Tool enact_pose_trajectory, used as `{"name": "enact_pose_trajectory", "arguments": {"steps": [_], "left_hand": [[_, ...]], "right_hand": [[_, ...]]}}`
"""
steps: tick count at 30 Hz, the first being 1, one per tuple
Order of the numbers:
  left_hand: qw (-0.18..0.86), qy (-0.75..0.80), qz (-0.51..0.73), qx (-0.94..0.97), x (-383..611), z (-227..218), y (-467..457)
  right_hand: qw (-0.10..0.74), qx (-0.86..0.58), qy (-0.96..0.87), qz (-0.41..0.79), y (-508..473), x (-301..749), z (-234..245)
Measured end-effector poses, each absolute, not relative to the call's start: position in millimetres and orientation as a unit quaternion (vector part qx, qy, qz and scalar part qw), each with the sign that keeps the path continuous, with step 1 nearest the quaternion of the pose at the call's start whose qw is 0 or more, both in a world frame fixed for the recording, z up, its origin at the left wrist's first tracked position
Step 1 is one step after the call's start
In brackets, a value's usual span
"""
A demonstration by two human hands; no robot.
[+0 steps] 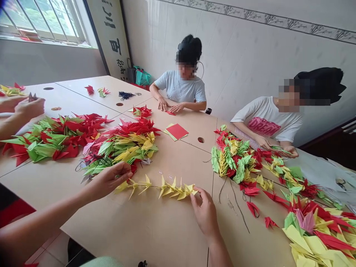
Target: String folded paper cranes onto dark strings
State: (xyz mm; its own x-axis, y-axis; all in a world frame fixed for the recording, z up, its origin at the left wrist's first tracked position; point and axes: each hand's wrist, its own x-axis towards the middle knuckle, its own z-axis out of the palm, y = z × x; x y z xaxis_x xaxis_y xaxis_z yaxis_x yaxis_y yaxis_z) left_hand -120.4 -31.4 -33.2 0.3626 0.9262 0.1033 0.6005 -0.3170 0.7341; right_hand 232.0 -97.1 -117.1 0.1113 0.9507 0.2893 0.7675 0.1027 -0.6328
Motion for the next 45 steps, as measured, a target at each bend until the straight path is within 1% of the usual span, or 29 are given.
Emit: {"name": "enact_pose_trajectory", "arguments": {"steps": [2, 4, 6, 8, 10, 11, 17, 22, 32, 45], "left_hand": [[0.26, 0.488, 0.282, 0.784, -105, -35, -28], [0.241, 0.463, 0.294, 0.8, -85, -38, -28], [0.205, 0.388, 0.29, 0.85, -63, -41, -31], [0.172, 0.296, 0.25, 0.906, -42, -46, -34], [0.131, 0.248, 0.177, 0.943, -23, -52, -34], [0.126, 0.244, 0.164, 0.948, -14, -55, -33], [0.11, 0.235, 0.125, 0.958, 27, -79, -15], [0.101, 0.237, 0.103, 0.961, 44, -88, -11], [0.09, 0.233, 0.082, 0.965, 37, -83, -5], [0.095, 0.222, 0.101, 0.965, 40, -81, -5]], "right_hand": [[0.35, -0.656, -0.657, 0.123, -103, 231, -114], [0.351, -0.656, -0.658, 0.116, -106, 229, -111], [0.353, -0.656, -0.658, 0.11, -107, 228, -110], [0.354, -0.654, -0.66, 0.104, -109, 227, -109], [0.357, -0.644, -0.669, 0.099, -110, 226, -110], [0.36, -0.637, -0.674, 0.097, -110, 225, -111], [0.374, -0.601, -0.701, 0.084, -107, 223, -118], [0.374, -0.595, -0.707, 0.079, -107, 226, -121], [0.374, -0.613, -0.69, 0.092, -107, 233, -117], [0.366, -0.629, -0.678, 0.107, -107, 233, -117]]}}
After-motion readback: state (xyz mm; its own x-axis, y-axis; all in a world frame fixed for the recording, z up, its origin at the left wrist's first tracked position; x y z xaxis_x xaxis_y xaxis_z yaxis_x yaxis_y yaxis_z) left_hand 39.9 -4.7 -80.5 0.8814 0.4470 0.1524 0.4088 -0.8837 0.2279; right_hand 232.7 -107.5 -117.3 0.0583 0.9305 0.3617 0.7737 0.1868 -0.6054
